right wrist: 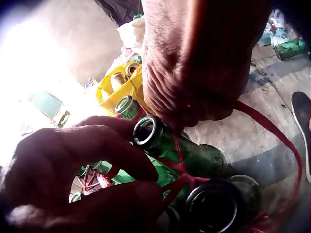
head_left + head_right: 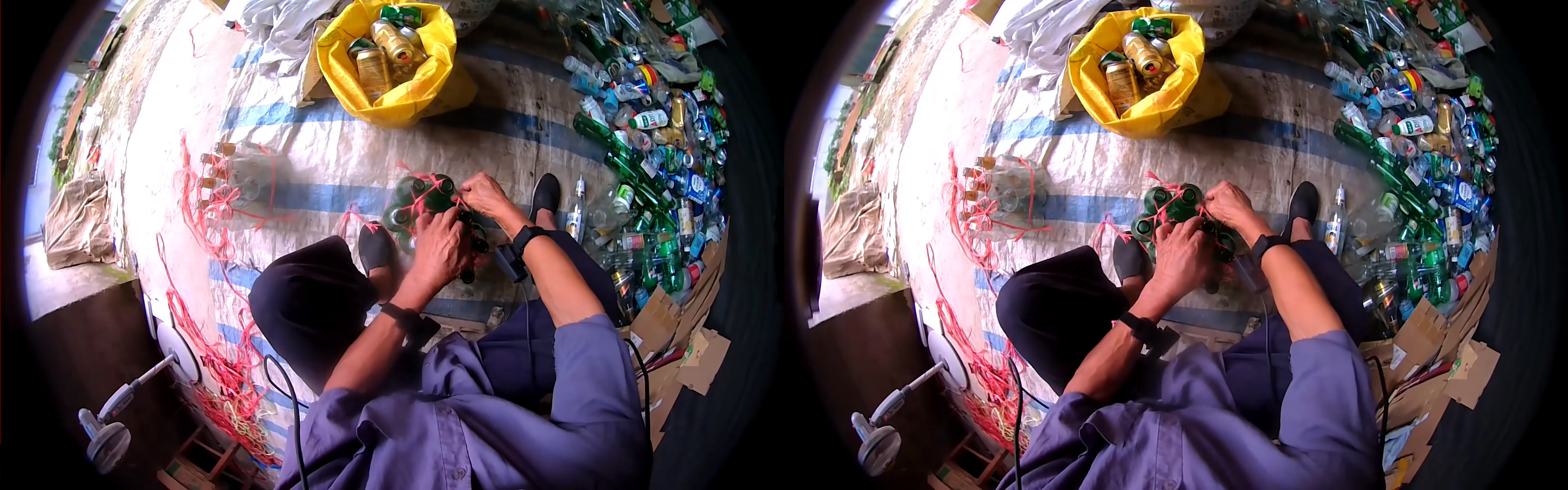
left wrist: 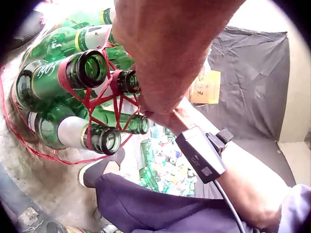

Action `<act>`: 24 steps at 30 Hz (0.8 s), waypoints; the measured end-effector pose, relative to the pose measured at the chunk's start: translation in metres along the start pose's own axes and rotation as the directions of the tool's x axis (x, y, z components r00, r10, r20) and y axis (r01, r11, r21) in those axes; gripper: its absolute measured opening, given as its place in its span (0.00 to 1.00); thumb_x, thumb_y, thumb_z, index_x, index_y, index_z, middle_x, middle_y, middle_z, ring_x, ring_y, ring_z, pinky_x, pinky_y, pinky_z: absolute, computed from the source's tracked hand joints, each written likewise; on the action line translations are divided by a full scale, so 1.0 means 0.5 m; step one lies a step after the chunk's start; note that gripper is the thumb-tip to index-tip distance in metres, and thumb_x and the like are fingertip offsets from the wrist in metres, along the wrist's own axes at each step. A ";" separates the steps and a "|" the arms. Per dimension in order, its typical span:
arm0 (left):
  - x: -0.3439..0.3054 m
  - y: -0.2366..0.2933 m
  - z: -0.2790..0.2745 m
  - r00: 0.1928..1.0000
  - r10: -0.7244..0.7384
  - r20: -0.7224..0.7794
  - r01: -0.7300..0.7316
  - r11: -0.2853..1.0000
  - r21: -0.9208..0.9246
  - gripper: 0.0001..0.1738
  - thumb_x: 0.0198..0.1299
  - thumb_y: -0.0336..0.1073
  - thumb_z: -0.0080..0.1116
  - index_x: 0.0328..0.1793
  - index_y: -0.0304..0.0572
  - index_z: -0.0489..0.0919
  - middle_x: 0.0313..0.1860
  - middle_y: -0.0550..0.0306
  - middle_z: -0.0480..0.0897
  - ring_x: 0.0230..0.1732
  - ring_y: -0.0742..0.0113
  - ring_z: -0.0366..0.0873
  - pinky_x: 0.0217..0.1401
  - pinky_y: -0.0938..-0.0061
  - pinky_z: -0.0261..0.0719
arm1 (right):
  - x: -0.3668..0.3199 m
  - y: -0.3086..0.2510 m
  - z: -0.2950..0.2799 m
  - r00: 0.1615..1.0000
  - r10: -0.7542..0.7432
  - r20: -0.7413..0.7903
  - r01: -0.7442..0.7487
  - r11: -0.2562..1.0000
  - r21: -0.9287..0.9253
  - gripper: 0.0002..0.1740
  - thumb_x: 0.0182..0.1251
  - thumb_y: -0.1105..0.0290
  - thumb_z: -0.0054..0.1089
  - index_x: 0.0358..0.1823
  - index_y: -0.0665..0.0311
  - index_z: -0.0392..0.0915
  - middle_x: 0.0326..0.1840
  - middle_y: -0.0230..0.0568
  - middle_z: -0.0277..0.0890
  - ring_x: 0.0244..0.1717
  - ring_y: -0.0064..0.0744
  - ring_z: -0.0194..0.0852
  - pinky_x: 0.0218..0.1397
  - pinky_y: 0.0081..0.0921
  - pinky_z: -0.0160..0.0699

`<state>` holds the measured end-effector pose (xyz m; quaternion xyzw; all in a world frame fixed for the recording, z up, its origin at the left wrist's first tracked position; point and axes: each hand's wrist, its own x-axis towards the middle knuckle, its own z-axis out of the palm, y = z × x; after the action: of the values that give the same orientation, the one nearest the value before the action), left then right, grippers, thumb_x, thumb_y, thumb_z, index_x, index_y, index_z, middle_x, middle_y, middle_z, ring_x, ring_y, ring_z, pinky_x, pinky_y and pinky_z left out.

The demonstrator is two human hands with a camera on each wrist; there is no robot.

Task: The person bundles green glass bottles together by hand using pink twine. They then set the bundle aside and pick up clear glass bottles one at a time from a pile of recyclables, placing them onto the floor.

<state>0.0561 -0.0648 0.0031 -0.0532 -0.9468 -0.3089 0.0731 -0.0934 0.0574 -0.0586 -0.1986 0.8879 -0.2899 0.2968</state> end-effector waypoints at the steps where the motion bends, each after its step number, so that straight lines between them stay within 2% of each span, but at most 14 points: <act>1: 0.002 0.001 -0.001 1.000 0.001 0.002 -0.001 1.000 0.000 0.16 0.46 0.41 0.65 0.39 0.39 0.82 0.56 0.49 0.79 0.55 0.56 0.76 0.61 0.56 0.60 | 0.000 -0.008 -0.002 1.000 0.001 -0.001 -0.001 1.000 0.002 0.16 0.57 0.57 0.67 0.32 0.64 0.86 0.23 0.53 0.78 0.25 0.43 0.78 0.33 0.38 0.74; 3: 0.003 0.002 0.000 1.000 -0.024 0.017 0.024 1.000 -0.010 0.16 0.47 0.41 0.64 0.39 0.39 0.83 0.58 0.48 0.78 0.56 0.55 0.76 0.61 0.55 0.60 | -0.003 -0.021 -0.005 0.992 0.086 0.090 -0.087 0.996 0.005 0.15 0.54 0.59 0.67 0.32 0.65 0.86 0.24 0.57 0.78 0.25 0.40 0.79 0.32 0.38 0.75; 7: 0.006 0.004 0.004 0.999 -0.038 -0.006 0.038 0.999 0.004 0.16 0.48 0.41 0.63 0.40 0.39 0.84 0.62 0.46 0.76 0.57 0.54 0.76 0.61 0.55 0.60 | 0.022 0.018 0.023 0.994 0.053 0.095 -0.055 0.998 0.010 0.12 0.50 0.65 0.65 0.32 0.65 0.87 0.26 0.59 0.79 0.26 0.39 0.80 0.33 0.37 0.76; 10: 0.008 0.009 0.000 0.996 -0.089 0.007 0.089 0.996 -0.027 0.17 0.50 0.41 0.62 0.41 0.37 0.84 0.66 0.44 0.74 0.58 0.52 0.76 0.62 0.54 0.60 | 0.023 0.019 0.032 0.995 0.094 0.039 -0.095 0.994 0.045 0.11 0.47 0.70 0.62 0.32 0.64 0.87 0.28 0.61 0.79 0.26 0.42 0.81 0.34 0.38 0.77; 12: 0.010 0.010 0.002 0.994 -0.110 0.028 0.110 0.994 -0.010 0.17 0.50 0.41 0.61 0.41 0.35 0.83 0.67 0.42 0.72 0.58 0.51 0.76 0.62 0.53 0.60 | 0.029 0.031 0.040 0.987 0.137 0.087 -0.144 0.986 0.089 0.14 0.44 0.74 0.59 0.34 0.63 0.87 0.32 0.58 0.81 0.35 0.55 0.84 0.41 0.41 0.80; 13: 0.010 0.012 0.005 0.994 -0.107 0.031 0.108 0.994 -0.011 0.17 0.50 0.41 0.61 0.41 0.35 0.83 0.67 0.42 0.72 0.58 0.51 0.76 0.62 0.53 0.60 | 0.035 0.042 0.047 0.987 0.139 0.085 -0.147 0.985 0.091 0.14 0.44 0.74 0.59 0.34 0.63 0.87 0.32 0.58 0.81 0.35 0.55 0.84 0.41 0.41 0.80; 14: 0.012 0.013 0.008 0.994 -0.107 0.012 0.107 0.994 0.011 0.17 0.50 0.41 0.61 0.41 0.35 0.83 0.67 0.42 0.72 0.58 0.50 0.76 0.61 0.53 0.61 | 0.041 0.052 0.052 0.994 -0.032 0.107 0.043 0.994 -0.096 0.10 0.44 0.72 0.60 0.29 0.65 0.86 0.29 0.59 0.79 0.31 0.54 0.82 0.36 0.41 0.78; 15: 0.013 0.013 0.010 0.994 -0.106 -0.008 0.106 0.994 0.033 0.18 0.50 0.41 0.60 0.41 0.34 0.82 0.66 0.42 0.73 0.57 0.50 0.76 0.60 0.53 0.61 | 0.053 0.073 0.065 0.968 -0.195 0.160 0.233 0.933 -0.274 0.08 0.45 0.70 0.61 0.25 0.67 0.84 0.26 0.60 0.76 0.28 0.53 0.80 0.32 0.41 0.76; 16: 0.014 0.010 0.013 0.995 -0.102 -0.007 0.102 0.994 0.034 0.18 0.50 0.41 0.60 0.41 0.34 0.82 0.66 0.42 0.73 0.57 0.50 0.76 0.60 0.53 0.61 | 0.071 0.108 0.092 0.968 -0.194 0.156 0.231 0.934 -0.273 0.08 0.45 0.70 0.61 0.25 0.67 0.84 0.26 0.60 0.76 0.28 0.53 0.80 0.32 0.41 0.76; 18: 0.018 0.010 0.012 0.995 -0.096 0.022 0.095 0.994 0.043 0.18 0.51 0.42 0.60 0.42 0.34 0.82 0.63 0.45 0.74 0.56 0.50 0.76 0.59 0.53 0.60 | 0.096 0.154 0.131 0.990 -0.072 0.125 0.102 0.961 -0.256 0.09 0.44 0.68 0.61 0.22 0.67 0.82 0.26 0.59 0.76 0.30 0.56 0.80 0.30 0.42 0.75; 20: 0.024 0.016 0.002 0.990 -0.121 0.072 0.119 0.992 0.032 0.19 0.51 0.42 0.60 0.43 0.35 0.82 0.61 0.46 0.75 0.55 0.51 0.76 0.59 0.53 0.60 | 0.095 0.166 0.135 0.992 -0.039 0.122 0.070 0.964 -0.256 0.10 0.45 0.67 0.61 0.23 0.67 0.83 0.27 0.60 0.76 0.31 0.57 0.80 0.31 0.43 0.76; 22: 0.028 0.017 -0.004 0.982 -0.145 0.122 0.143 0.989 0.022 0.19 0.51 0.42 0.61 0.44 0.35 0.82 0.59 0.48 0.76 0.54 0.51 0.76 0.58 0.53 0.60 | 0.071 0.125 0.108 0.993 -0.006 0.121 0.036 0.966 -0.255 0.11 0.47 0.65 0.61 0.24 0.68 0.83 0.29 0.60 0.77 0.32 0.58 0.81 0.32 0.43 0.77; 24: 0.026 0.015 -0.001 0.990 -0.113 0.087 0.111 0.993 0.034 0.19 0.52 0.43 0.62 0.44 0.36 0.81 0.56 0.50 0.77 0.54 0.53 0.76 0.58 0.53 0.59 | 0.035 0.054 0.062 0.984 0.167 0.070 -0.149 0.966 -0.211 0.18 0.54 0.57 0.61 0.26 0.69 0.83 0.31 0.60 0.78 0.33 0.58 0.81 0.35 0.44 0.79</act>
<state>0.0444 -0.0584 0.0101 -0.0126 -0.9550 -0.2959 0.0141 -0.0914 0.0564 -0.1031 -0.1693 0.9123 -0.1633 0.3351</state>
